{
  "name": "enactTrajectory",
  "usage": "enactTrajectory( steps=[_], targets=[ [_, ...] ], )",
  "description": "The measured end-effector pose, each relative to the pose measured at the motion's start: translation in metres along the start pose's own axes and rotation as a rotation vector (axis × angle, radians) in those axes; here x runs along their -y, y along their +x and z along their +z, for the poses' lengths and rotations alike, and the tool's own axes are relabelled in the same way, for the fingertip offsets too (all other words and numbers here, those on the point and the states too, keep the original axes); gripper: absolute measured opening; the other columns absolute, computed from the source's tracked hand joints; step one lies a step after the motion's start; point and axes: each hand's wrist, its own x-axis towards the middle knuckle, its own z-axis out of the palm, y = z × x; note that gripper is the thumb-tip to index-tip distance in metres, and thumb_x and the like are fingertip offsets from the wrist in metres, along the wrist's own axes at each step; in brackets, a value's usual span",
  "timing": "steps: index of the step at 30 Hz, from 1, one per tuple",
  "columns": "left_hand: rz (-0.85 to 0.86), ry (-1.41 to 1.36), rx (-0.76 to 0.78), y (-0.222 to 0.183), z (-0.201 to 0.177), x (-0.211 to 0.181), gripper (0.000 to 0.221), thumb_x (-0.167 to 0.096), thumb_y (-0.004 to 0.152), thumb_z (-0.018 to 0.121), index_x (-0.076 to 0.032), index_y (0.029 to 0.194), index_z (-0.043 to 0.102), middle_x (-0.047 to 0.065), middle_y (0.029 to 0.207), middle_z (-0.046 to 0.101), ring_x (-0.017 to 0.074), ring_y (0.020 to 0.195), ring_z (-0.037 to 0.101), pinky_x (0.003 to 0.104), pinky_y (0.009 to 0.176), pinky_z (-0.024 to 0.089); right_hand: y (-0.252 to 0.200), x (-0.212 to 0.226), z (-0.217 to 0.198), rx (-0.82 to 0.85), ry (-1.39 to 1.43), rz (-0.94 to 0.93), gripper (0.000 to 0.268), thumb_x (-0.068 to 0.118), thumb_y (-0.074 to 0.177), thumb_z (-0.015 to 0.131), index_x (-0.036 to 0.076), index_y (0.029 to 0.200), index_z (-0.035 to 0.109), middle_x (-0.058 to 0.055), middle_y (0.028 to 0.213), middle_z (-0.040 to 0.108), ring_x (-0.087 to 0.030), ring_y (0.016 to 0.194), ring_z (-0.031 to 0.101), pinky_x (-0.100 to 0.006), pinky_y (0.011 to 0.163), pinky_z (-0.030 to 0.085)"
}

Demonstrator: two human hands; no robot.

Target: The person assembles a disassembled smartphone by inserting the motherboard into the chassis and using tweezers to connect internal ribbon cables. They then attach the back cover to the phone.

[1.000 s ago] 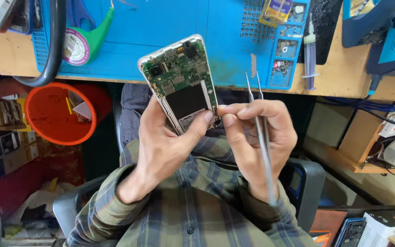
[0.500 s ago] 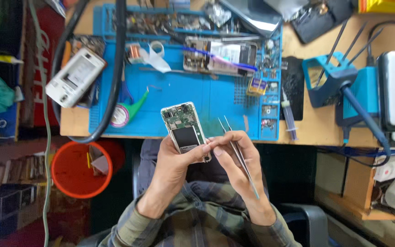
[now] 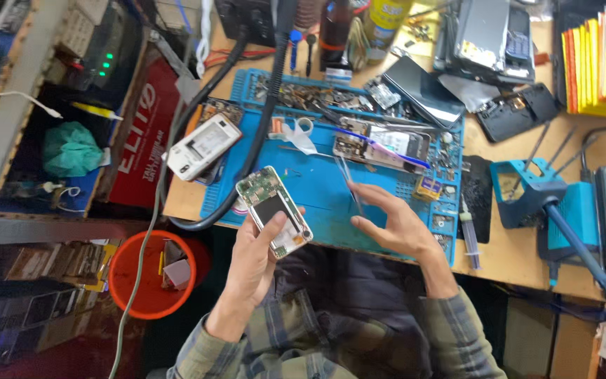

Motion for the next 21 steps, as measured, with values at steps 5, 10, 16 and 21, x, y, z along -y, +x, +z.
enactTrajectory(
  steps=[5, 10, 16, 21],
  targets=[
    [-0.163, -0.076, 0.109, -0.012, -0.027, 0.001, 0.055, -0.024, 0.094, 0.057, 0.000, 0.142, 0.051, 0.032, 0.130, 0.070, 0.0394, 0.116, 0.070, 0.054, 0.092, 0.060, 0.001, -0.026, 0.004, 0.044, -0.868, -0.123, 0.036, 0.013, 0.104, 0.054, 0.017, 0.140, 0.061, -0.011, 0.153, 0.048, -0.039, 0.135, 0.050, -0.059, 0.110, 0.052],
    [-0.080, -0.183, 0.201, -0.008, -0.064, 0.028, 0.055, -0.033, 0.099, 0.052, 0.001, 0.143, 0.053, 0.030, 0.127, 0.070, 0.0394, 0.110, 0.071, 0.052, 0.091, 0.060, 0.071, 0.039, 0.025, -0.016, -0.800, -0.313, 0.027, 0.019, 0.102, 0.066, 0.011, 0.127, 0.071, -0.012, 0.132, 0.066, -0.035, 0.120, 0.063, -0.051, 0.095, 0.057],
    [-0.060, -0.237, 0.236, -0.003, -0.083, 0.042, 0.061, -0.044, 0.096, 0.055, 0.004, 0.133, 0.059, 0.031, 0.116, 0.073, 0.0389, 0.101, 0.074, 0.053, 0.085, 0.062, 0.213, 0.075, 0.106, 0.313, -0.712, -0.575, 0.018, 0.016, 0.102, 0.063, 0.014, 0.111, 0.077, -0.007, 0.116, 0.075, -0.032, 0.108, 0.067, -0.048, 0.083, 0.055],
    [-0.095, -0.247, 0.298, -0.001, -0.088, 0.033, 0.066, -0.048, 0.099, 0.048, 0.001, 0.142, 0.055, 0.030, 0.122, 0.071, 0.0377, 0.104, 0.073, 0.052, 0.085, 0.062, 0.271, 0.055, 0.150, 0.418, -0.763, -0.611, 0.026, 0.017, 0.103, 0.056, 0.010, 0.105, 0.081, -0.010, 0.099, 0.078, -0.038, 0.087, 0.073, -0.053, 0.065, 0.057]
  ],
)
